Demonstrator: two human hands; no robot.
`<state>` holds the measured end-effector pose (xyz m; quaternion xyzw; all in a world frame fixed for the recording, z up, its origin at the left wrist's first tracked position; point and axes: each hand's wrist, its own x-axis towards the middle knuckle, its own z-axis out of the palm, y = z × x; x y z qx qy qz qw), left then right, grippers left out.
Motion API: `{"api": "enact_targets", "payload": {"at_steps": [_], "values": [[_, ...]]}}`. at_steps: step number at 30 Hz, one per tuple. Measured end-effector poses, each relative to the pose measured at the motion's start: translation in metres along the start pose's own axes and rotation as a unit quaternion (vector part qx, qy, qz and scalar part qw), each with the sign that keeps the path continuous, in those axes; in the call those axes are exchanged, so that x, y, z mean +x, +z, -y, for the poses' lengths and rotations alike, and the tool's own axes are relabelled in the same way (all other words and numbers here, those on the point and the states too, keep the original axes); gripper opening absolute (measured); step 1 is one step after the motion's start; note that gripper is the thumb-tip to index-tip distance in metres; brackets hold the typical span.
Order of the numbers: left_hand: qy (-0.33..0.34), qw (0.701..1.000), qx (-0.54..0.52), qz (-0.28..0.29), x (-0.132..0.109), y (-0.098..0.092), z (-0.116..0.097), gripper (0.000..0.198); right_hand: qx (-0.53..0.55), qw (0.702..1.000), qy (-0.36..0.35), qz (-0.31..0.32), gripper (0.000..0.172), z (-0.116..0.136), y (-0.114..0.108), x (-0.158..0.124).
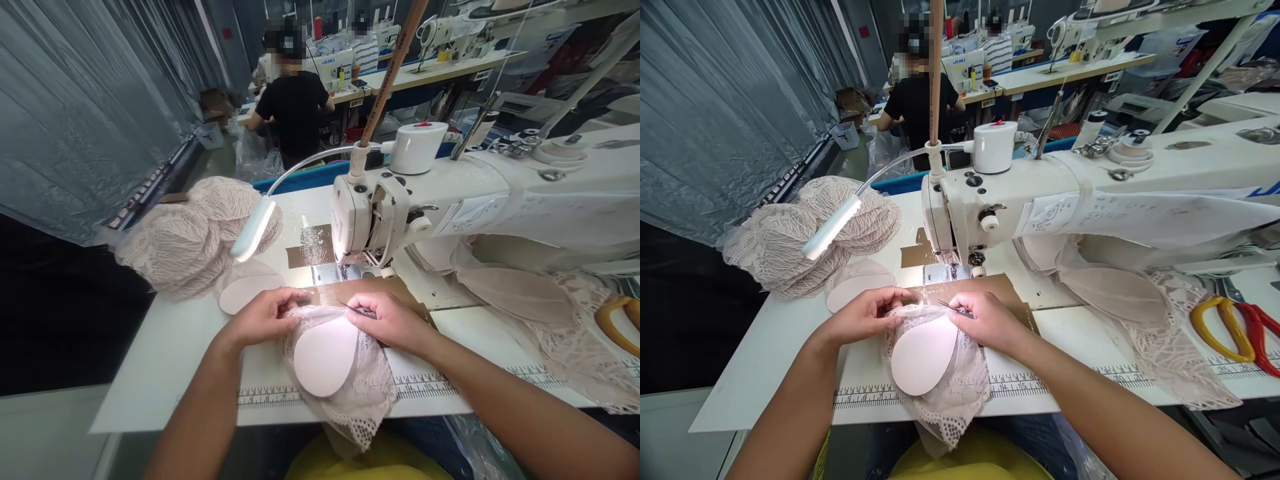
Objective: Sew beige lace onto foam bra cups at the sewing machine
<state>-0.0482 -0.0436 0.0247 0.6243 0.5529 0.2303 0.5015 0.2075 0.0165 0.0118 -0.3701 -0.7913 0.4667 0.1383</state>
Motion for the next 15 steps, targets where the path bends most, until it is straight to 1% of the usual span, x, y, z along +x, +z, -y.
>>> {"api": "enact_targets", "payload": {"at_steps": [3, 6, 7, 8, 10, 12, 14, 15], "values": [[0.005, 0.999, -0.049, -0.012, 0.006, 0.001, 0.006, 0.04, 0.006, 1.0, 0.02, 0.013, 0.019, -0.004, -0.003, -0.002], [0.007, 0.996, -0.077, -0.043, 0.02, 0.005, 0.011, 0.044, 0.036, 0.995, 0.049, 0.075, 0.02, -0.007, -0.01, -0.005], [0.007, 0.996, -0.079, -0.047, 0.026, 0.006, 0.01, 0.045, 0.031, 0.995, 0.047, 0.082, 0.021, -0.007, -0.014, -0.005], [0.008, 0.996, -0.077, -0.045, 0.031, 0.008, 0.009, 0.047, 0.012, 0.996, 0.036, 0.075, 0.022, -0.007, -0.018, -0.006], [0.009, 0.997, -0.068, -0.028, 0.042, 0.011, 0.004, 0.049, -0.056, 0.998, 0.002, 0.027, 0.026, -0.004, -0.027, -0.007], [0.01, 0.998, -0.057, -0.006, 0.053, 0.015, -0.002, 0.05, -0.132, 0.991, -0.037, -0.009, 0.032, -0.001, -0.035, -0.006], [0.017, 0.999, -0.037, 0.01, 0.064, 0.02, -0.008, 0.05, -0.187, 0.979, -0.083, -0.01, 0.033, 0.0, -0.038, -0.004], [0.023, 0.999, -0.022, 0.015, 0.07, 0.022, -0.01, 0.05, -0.204, 0.973, -0.11, -0.005, 0.03, -0.001, -0.038, -0.003]]}}
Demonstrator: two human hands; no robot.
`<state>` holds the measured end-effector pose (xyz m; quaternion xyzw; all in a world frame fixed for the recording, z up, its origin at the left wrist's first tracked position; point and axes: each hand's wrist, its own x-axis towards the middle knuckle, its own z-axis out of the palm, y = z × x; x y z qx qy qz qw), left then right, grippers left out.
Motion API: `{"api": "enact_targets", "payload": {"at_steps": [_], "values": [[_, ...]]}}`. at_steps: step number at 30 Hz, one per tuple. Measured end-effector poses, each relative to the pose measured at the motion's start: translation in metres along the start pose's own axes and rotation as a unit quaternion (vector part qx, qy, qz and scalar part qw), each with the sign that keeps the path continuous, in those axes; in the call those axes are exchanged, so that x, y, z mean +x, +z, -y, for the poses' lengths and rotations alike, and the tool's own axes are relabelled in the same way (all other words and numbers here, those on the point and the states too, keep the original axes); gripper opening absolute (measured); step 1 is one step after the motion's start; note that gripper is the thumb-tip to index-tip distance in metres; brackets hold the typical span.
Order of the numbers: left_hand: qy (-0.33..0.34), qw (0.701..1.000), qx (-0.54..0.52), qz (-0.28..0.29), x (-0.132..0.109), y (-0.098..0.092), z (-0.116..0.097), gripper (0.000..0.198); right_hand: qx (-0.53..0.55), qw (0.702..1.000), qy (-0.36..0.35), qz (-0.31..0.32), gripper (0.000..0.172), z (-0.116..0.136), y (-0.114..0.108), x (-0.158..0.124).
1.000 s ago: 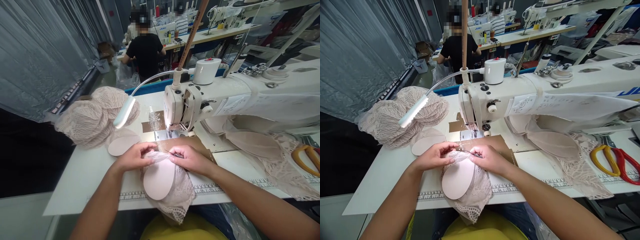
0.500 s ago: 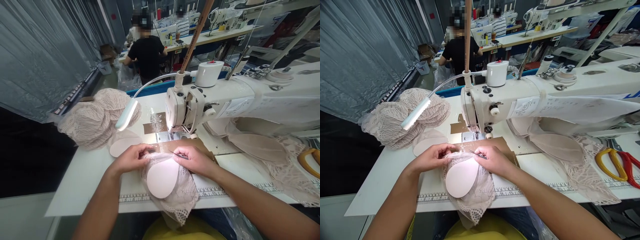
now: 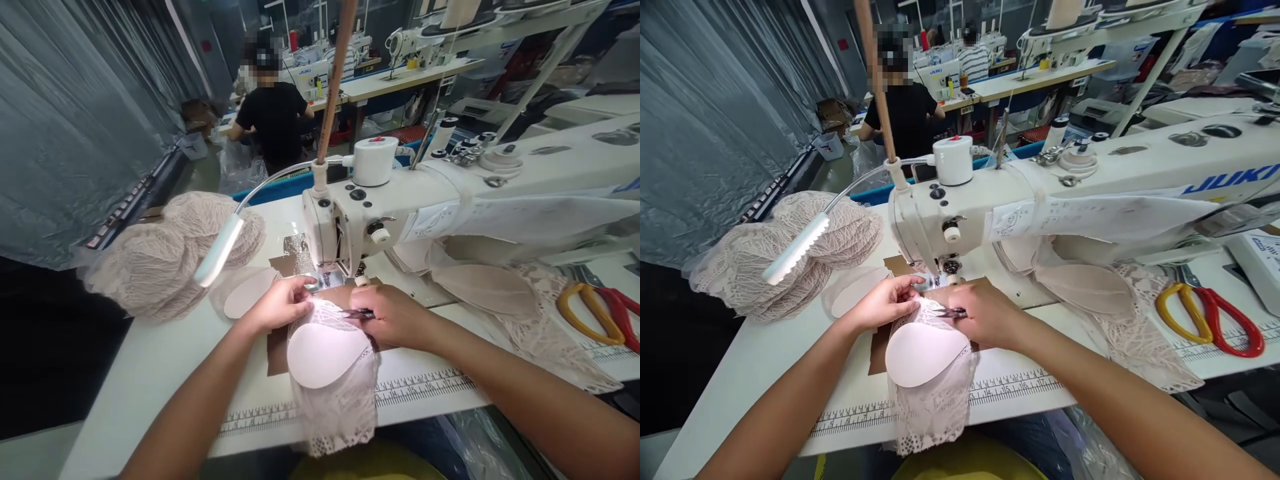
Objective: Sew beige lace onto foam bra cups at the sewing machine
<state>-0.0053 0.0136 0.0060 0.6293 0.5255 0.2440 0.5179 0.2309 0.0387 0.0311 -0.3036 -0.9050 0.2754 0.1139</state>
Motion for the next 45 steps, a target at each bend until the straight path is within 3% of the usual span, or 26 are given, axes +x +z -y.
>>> {"api": "enact_targets", "payload": {"at_steps": [3, 7, 11, 16, 20, 26, 33, 45], "values": [[0.028, 0.997, 0.077, 0.011, 0.016, 0.004, -0.003, 0.037, -0.031, 0.999, -0.036, 0.006, 0.015, -0.006, 0.01, 0.003], [0.05, 0.972, 0.231, -0.021, 0.022, -0.001, -0.01, 0.006, -0.098, 0.995, 0.012, 0.02, 0.042, -0.016, 0.028, 0.003], [0.08, 0.928, 0.346, -0.115, 0.0, -0.001, -0.028, 0.012, -0.115, 0.993, 0.013, 0.008, 0.04, -0.021, 0.036, 0.001], [0.138, 0.897, 0.414, -0.069, -0.033, 0.031, -0.033, 0.028, -0.115, 0.993, 0.017, -0.013, 0.034, -0.019, 0.035, 0.001], [0.15, 0.855, 0.494, -0.06, -0.034, 0.046, -0.019, 0.037, -0.127, 0.991, 0.027, -0.029, 0.026, -0.017, 0.037, 0.002], [0.152, 0.843, 0.515, -0.029, -0.021, 0.029, -0.013, 0.045, -0.118, 0.991, 0.043, -0.042, 0.025, -0.015, 0.039, 0.003], [0.167, 0.842, 0.513, 0.019, -0.006, 0.012, -0.011, 0.061, -0.115, 0.99, 0.065, -0.042, 0.035, -0.012, 0.036, 0.006], [0.202, 0.814, 0.541, 0.062, 0.01, -0.008, -0.015, 0.059, -0.142, 0.987, 0.079, -0.022, 0.032, -0.012, 0.033, 0.011]]}}
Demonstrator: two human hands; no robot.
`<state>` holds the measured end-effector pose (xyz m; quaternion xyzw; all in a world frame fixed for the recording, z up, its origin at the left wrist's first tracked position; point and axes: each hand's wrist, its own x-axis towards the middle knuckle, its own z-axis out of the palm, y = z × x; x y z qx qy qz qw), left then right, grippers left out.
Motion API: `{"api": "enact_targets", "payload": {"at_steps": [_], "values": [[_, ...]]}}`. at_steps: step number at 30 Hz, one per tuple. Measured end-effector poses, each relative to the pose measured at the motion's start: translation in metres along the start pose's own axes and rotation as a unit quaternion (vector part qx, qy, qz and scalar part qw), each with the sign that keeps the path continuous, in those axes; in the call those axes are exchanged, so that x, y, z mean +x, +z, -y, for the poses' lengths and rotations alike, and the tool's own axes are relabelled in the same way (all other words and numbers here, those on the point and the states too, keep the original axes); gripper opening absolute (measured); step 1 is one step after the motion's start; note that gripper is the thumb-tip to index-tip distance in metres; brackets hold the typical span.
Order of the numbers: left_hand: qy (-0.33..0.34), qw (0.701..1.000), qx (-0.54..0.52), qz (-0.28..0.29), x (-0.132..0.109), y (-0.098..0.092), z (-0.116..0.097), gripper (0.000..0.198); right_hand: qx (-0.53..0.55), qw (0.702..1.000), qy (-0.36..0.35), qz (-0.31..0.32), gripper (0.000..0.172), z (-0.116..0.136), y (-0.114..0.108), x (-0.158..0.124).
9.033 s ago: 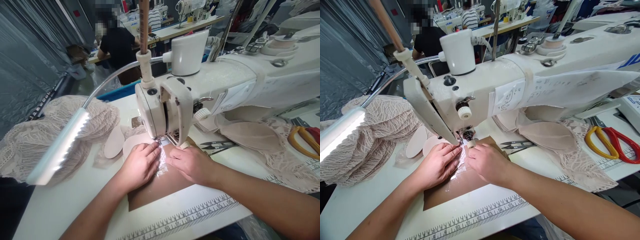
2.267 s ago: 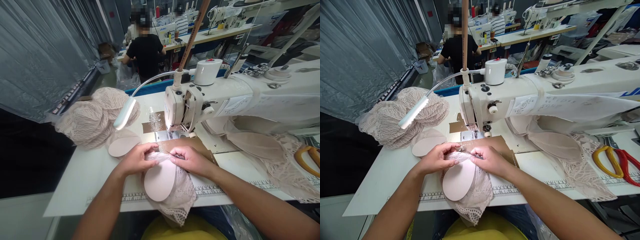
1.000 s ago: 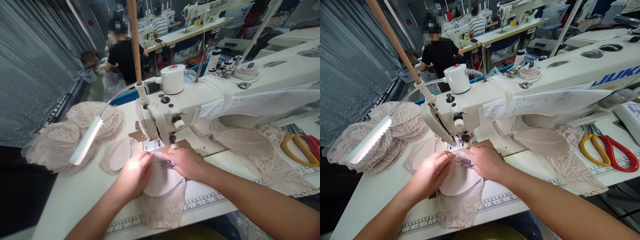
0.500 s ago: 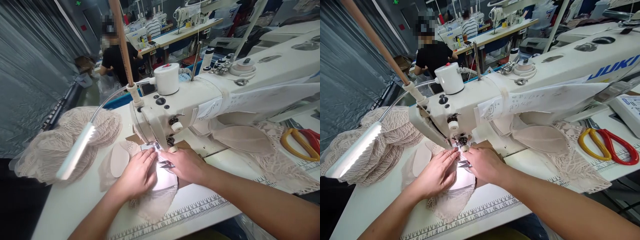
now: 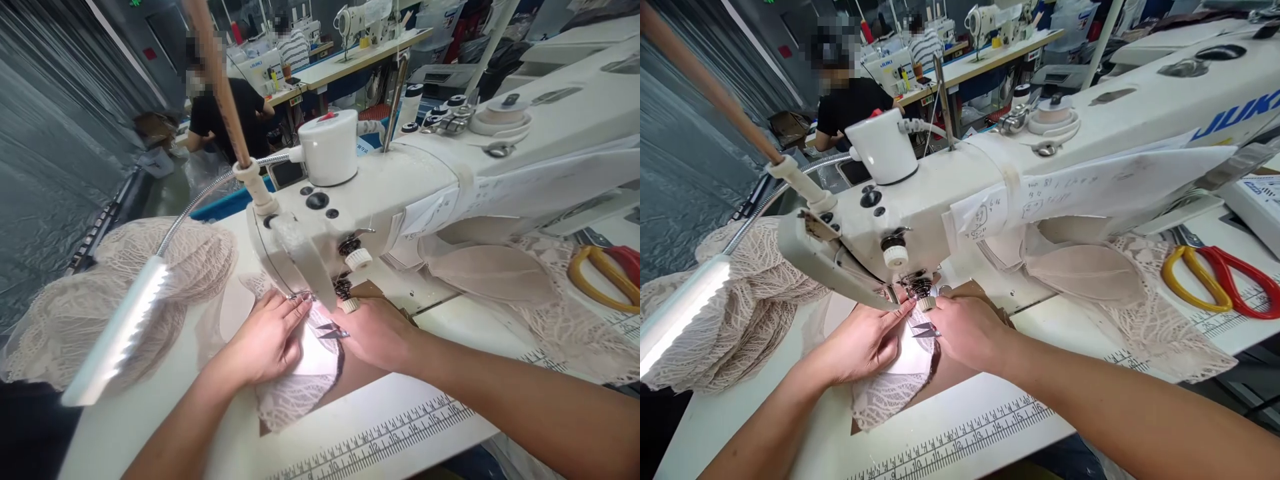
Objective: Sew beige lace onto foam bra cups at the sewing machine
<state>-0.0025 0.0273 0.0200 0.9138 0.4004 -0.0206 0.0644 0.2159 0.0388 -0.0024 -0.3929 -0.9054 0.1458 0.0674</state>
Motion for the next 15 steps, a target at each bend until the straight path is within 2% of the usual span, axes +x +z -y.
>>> {"api": "enact_targets", "payload": {"at_steps": [4, 8, 11, 15], "values": [[0.018, 0.998, 0.033, -0.049, -0.006, 0.002, -0.005, 0.052, 0.018, 0.999, -0.025, 0.02, 0.027, -0.002, -0.004, -0.002], [0.013, 0.995, 0.006, -0.095, -0.008, 0.012, -0.017, 0.042, 0.016, 0.999, -0.037, 0.018, 0.027, -0.002, -0.002, -0.003], [0.004, 0.995, 0.003, -0.099, -0.006, 0.019, -0.022, 0.047, 0.001, 0.999, -0.035, 0.012, 0.033, -0.001, 0.001, -0.004], [0.006, 0.995, 0.005, -0.097, -0.005, 0.021, -0.02, 0.052, -0.014, 0.999, -0.032, 0.0, 0.032, 0.0, 0.002, -0.003]]}}
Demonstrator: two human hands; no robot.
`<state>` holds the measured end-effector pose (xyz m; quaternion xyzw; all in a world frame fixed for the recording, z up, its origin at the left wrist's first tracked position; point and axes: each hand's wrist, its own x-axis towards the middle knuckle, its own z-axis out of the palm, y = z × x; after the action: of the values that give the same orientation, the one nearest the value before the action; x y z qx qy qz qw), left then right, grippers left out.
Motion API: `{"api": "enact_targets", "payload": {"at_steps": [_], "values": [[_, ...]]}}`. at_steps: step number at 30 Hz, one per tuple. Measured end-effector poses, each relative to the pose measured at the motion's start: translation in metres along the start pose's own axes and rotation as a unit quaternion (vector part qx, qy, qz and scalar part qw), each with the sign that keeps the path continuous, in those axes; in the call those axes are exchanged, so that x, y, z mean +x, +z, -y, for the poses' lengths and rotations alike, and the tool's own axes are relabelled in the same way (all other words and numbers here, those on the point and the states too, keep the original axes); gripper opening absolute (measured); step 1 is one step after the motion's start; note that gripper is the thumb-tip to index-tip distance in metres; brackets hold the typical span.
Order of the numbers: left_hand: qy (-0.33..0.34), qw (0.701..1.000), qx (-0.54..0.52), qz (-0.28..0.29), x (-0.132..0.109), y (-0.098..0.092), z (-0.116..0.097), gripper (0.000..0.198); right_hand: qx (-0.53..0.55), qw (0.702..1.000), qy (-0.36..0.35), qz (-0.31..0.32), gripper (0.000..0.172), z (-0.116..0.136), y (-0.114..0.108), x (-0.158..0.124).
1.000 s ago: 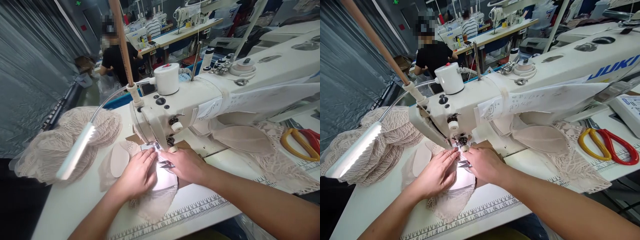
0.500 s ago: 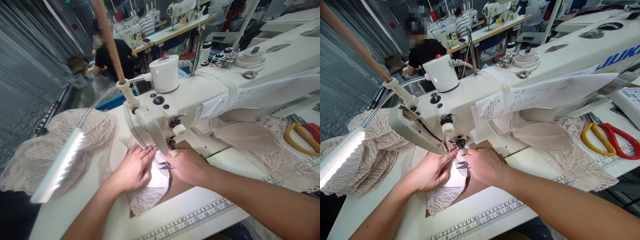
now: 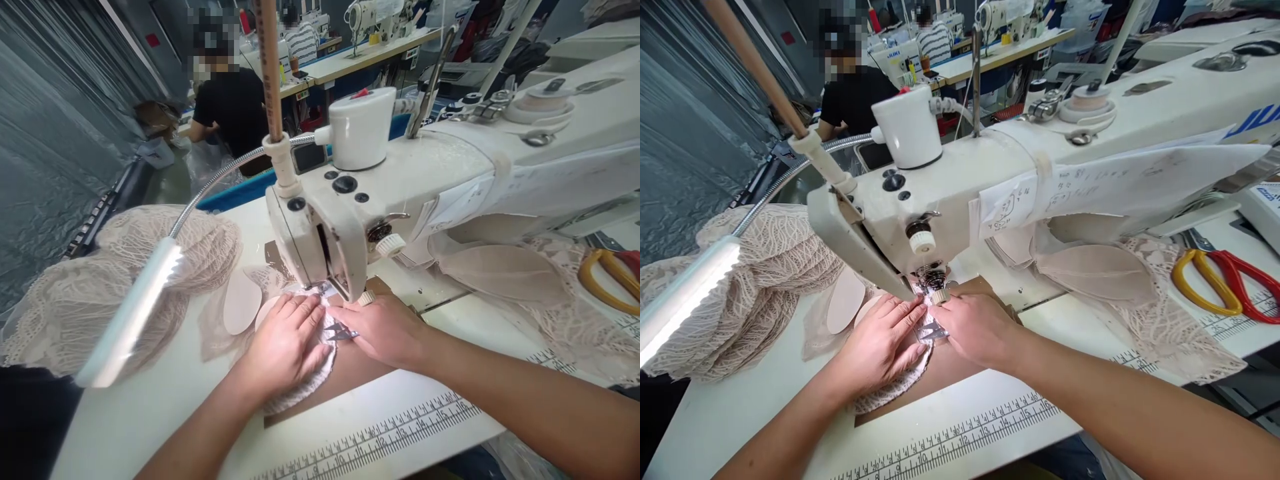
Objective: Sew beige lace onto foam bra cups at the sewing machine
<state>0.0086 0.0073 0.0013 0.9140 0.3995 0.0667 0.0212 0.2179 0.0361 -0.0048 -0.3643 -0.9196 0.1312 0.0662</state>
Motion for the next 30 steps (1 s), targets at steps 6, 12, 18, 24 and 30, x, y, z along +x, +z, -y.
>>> {"api": "enact_targets", "payload": {"at_steps": [6, 12, 18, 24, 30], "values": [[-0.018, 1.0, -0.013, -0.015, 0.0, 0.001, 0.008, 0.049, -0.018, 1.0, 0.019, -0.004, 0.035, -0.001, -0.001, 0.003], [0.011, 0.999, -0.032, -0.02, -0.002, 0.002, 0.011, 0.043, -0.02, 0.999, -0.029, -0.01, 0.036, -0.003, 0.003, 0.002], [0.019, 0.998, -0.054, -0.03, -0.003, 0.005, 0.01, 0.04, -0.033, 0.999, -0.031, -0.029, 0.032, -0.002, 0.007, 0.001], [-0.018, 0.997, -0.045, -0.053, 0.003, 0.008, 0.001, 0.04, -0.086, 0.995, 0.007, -0.056, 0.037, 0.002, 0.009, 0.003], [-0.024, 0.998, -0.024, -0.057, 0.006, 0.008, -0.001, 0.037, -0.074, 0.995, 0.04, -0.052, 0.035, 0.001, 0.008, 0.005]]}}
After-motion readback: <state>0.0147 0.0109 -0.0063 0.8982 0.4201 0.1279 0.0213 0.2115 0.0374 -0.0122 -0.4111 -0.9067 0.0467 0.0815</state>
